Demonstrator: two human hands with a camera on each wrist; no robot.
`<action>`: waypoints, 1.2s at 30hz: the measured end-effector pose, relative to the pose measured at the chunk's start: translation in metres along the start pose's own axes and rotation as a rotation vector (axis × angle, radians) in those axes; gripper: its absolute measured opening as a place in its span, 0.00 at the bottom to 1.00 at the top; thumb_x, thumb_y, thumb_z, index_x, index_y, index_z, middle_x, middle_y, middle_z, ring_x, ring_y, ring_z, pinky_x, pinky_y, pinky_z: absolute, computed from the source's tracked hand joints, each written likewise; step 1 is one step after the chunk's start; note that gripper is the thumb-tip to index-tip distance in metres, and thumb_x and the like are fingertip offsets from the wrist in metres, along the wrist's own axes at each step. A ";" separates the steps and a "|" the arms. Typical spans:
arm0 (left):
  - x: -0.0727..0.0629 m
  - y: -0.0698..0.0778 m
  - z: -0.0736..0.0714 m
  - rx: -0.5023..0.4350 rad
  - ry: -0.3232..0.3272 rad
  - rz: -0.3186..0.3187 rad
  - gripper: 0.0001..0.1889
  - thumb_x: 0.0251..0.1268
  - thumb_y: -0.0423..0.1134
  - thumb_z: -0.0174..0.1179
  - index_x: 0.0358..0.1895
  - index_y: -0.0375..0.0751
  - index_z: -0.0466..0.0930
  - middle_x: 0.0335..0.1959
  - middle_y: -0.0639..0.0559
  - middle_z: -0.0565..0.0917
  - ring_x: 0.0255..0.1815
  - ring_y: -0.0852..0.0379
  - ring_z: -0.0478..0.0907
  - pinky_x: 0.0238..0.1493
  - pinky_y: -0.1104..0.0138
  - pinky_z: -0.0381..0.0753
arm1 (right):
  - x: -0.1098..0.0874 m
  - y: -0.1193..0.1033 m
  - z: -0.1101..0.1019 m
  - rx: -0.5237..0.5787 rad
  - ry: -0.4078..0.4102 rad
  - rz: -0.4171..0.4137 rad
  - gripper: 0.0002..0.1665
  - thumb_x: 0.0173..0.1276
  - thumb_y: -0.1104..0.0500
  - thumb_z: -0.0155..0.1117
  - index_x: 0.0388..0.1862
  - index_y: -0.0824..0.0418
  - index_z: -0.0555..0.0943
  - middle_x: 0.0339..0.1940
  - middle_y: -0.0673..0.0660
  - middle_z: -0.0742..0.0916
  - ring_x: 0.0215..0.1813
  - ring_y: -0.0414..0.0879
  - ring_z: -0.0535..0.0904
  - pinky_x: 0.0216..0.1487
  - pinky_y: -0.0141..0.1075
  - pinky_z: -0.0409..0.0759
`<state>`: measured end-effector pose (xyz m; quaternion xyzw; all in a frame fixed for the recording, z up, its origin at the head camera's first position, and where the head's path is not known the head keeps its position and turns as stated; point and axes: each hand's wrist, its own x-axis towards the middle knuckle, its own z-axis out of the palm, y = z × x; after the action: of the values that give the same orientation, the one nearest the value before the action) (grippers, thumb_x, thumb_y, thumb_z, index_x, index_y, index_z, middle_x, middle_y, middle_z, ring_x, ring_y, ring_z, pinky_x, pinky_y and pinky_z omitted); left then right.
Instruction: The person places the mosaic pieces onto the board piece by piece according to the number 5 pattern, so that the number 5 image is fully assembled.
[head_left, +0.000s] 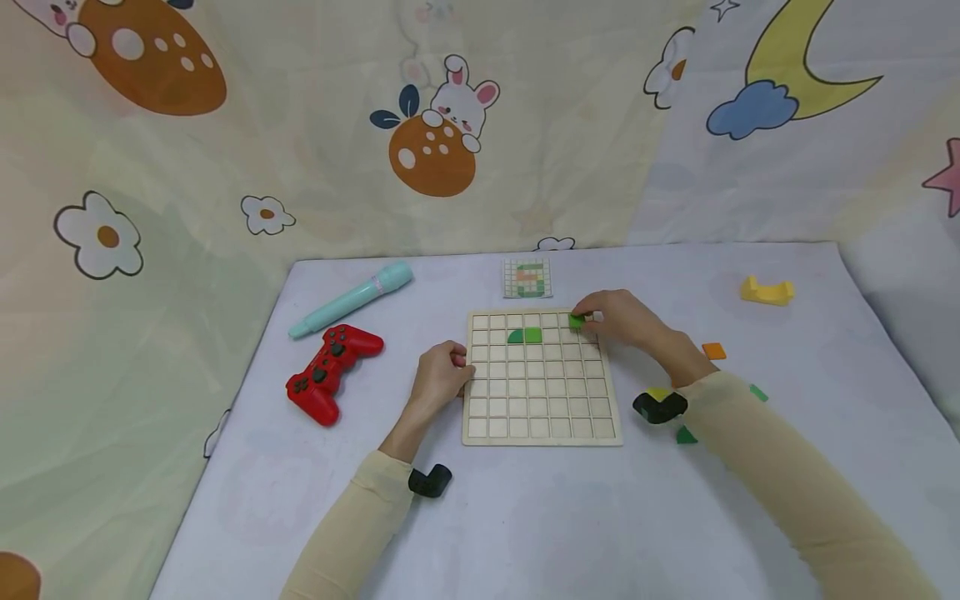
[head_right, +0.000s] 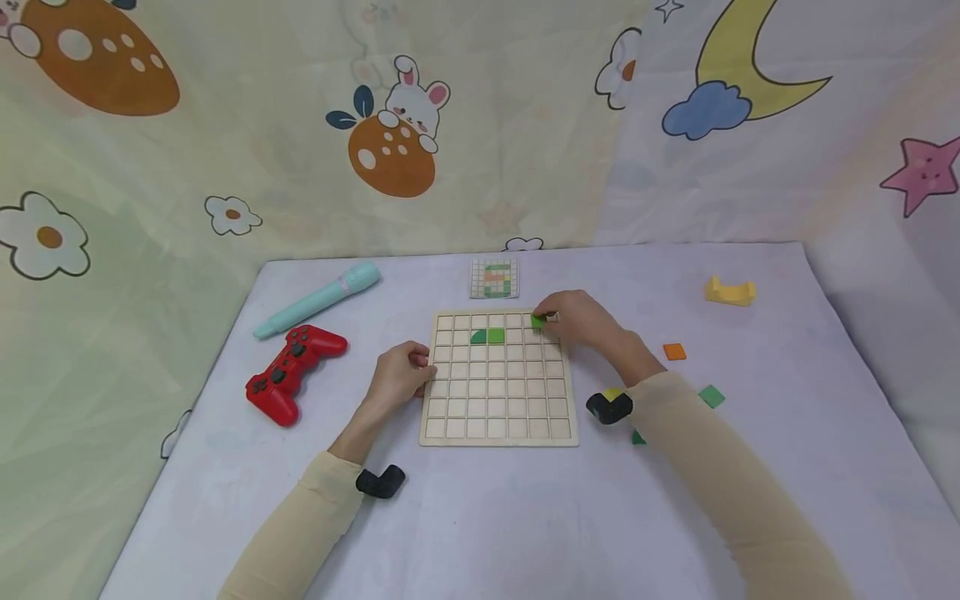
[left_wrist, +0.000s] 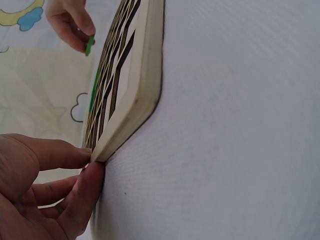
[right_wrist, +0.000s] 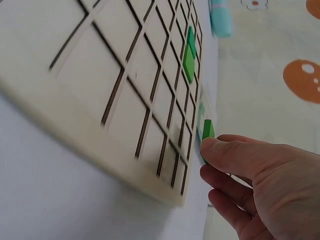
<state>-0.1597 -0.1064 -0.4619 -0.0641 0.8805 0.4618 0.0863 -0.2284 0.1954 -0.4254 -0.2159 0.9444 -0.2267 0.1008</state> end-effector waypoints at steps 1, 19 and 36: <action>0.000 0.000 0.000 -0.001 0.000 -0.001 0.15 0.57 0.29 0.64 0.48 0.32 0.78 0.34 0.47 0.76 0.24 0.58 0.75 0.18 0.71 0.82 | 0.002 -0.003 0.002 0.001 -0.004 -0.010 0.18 0.64 0.63 0.66 0.53 0.63 0.83 0.56 0.62 0.84 0.63 0.60 0.76 0.65 0.54 0.74; -0.001 0.001 0.001 -0.001 0.003 -0.006 0.15 0.58 0.28 0.64 0.49 0.32 0.78 0.35 0.46 0.77 0.26 0.58 0.76 0.19 0.71 0.82 | 0.014 -0.028 0.029 -0.015 -0.010 -0.110 0.15 0.63 0.64 0.66 0.49 0.62 0.85 0.53 0.61 0.86 0.60 0.58 0.79 0.62 0.51 0.77; 0.000 0.001 0.000 0.000 0.001 -0.008 0.15 0.58 0.28 0.65 0.49 0.32 0.78 0.34 0.46 0.76 0.25 0.58 0.75 0.18 0.71 0.82 | 0.010 -0.026 0.032 -0.080 0.017 -0.128 0.15 0.64 0.63 0.66 0.50 0.62 0.84 0.53 0.60 0.86 0.59 0.57 0.78 0.62 0.51 0.76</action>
<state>-0.1597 -0.1058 -0.4615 -0.0677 0.8801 0.4616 0.0878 -0.2188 0.1576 -0.4426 -0.2776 0.9378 -0.1965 0.0696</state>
